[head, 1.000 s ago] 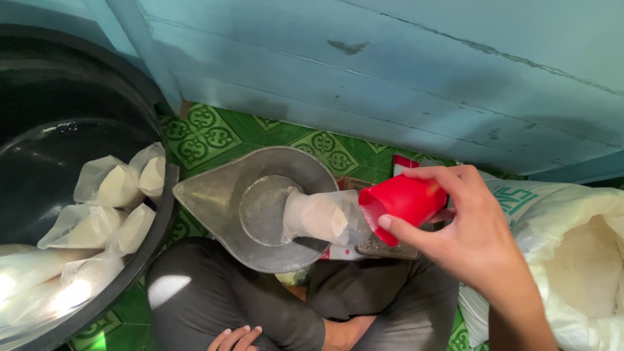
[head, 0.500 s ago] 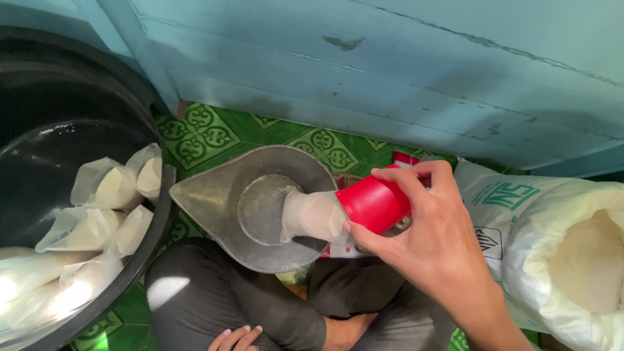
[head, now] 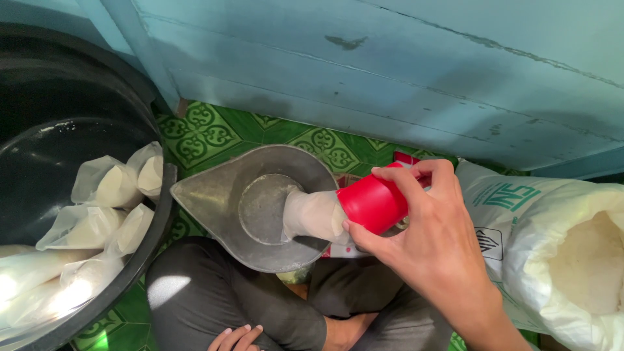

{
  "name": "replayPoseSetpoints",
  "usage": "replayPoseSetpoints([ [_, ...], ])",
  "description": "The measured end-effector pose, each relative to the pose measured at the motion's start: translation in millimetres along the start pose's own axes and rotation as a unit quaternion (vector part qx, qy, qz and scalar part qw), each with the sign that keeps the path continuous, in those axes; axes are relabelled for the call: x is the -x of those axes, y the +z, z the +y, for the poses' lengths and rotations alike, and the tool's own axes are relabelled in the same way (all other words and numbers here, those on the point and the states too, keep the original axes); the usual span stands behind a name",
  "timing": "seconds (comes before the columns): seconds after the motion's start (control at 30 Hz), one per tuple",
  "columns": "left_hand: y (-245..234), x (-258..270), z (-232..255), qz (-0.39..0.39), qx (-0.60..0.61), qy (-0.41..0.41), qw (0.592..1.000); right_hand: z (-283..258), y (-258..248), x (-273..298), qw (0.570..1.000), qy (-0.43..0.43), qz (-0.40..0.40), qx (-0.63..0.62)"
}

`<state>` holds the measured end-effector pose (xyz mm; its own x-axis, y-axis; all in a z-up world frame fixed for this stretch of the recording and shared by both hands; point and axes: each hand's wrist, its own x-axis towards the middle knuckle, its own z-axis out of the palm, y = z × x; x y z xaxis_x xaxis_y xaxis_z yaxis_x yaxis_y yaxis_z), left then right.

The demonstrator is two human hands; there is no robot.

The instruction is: Scooping white powder from a large sack into small plastic bags using a red cup as a measuring tool.

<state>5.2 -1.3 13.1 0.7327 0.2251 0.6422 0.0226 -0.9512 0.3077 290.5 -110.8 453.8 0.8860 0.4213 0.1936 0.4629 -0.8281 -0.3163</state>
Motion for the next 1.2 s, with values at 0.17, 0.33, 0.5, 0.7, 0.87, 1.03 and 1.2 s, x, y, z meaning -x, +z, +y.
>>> replayPoseSetpoints([
  [0.17, 3.3, 7.9, -2.2, -0.023, 0.001, -0.005, 1.0, -1.7, -0.2, -0.2, 1.0, 0.007, -0.002, 0.006],
  [0.33, 4.4, 4.8, 0.2, 0.005, -0.001, -0.016, 1.0, 0.6, -0.7, -0.3, 1.0, 0.008, 0.0, 0.0],
  [0.5, 0.2, -4.1, 2.7, 0.008, 0.001, -0.006, 1.0, 10.6, -5.4, -4.5, 0.998, 0.051, -0.034, -0.021],
  [0.7, -4.0, -14.3, 3.7, 0.019, 0.001, 0.011, 1.0, 39.2, -13.4, -14.1, 0.98, 0.148, -0.11, -0.077],
  [0.87, -11.6, -20.2, 4.3, -0.002, 0.011, 0.02, 1.0, 42.3, -17.8, -14.4, 0.955, 0.21, -0.141, -0.155],
  [1.03, -13.8, -23.5, 3.4, 0.003, 0.011, 0.03, 0.999, 25.5, -8.6, -2.4, 0.989, 0.114, -0.048, -0.077],
  [1.2, -13.2, -24.9, 4.6, 0.008, -0.002, 0.031, 0.999, 11.9, 2.2, 3.3, 0.997, 0.076, -0.026, -0.018],
])
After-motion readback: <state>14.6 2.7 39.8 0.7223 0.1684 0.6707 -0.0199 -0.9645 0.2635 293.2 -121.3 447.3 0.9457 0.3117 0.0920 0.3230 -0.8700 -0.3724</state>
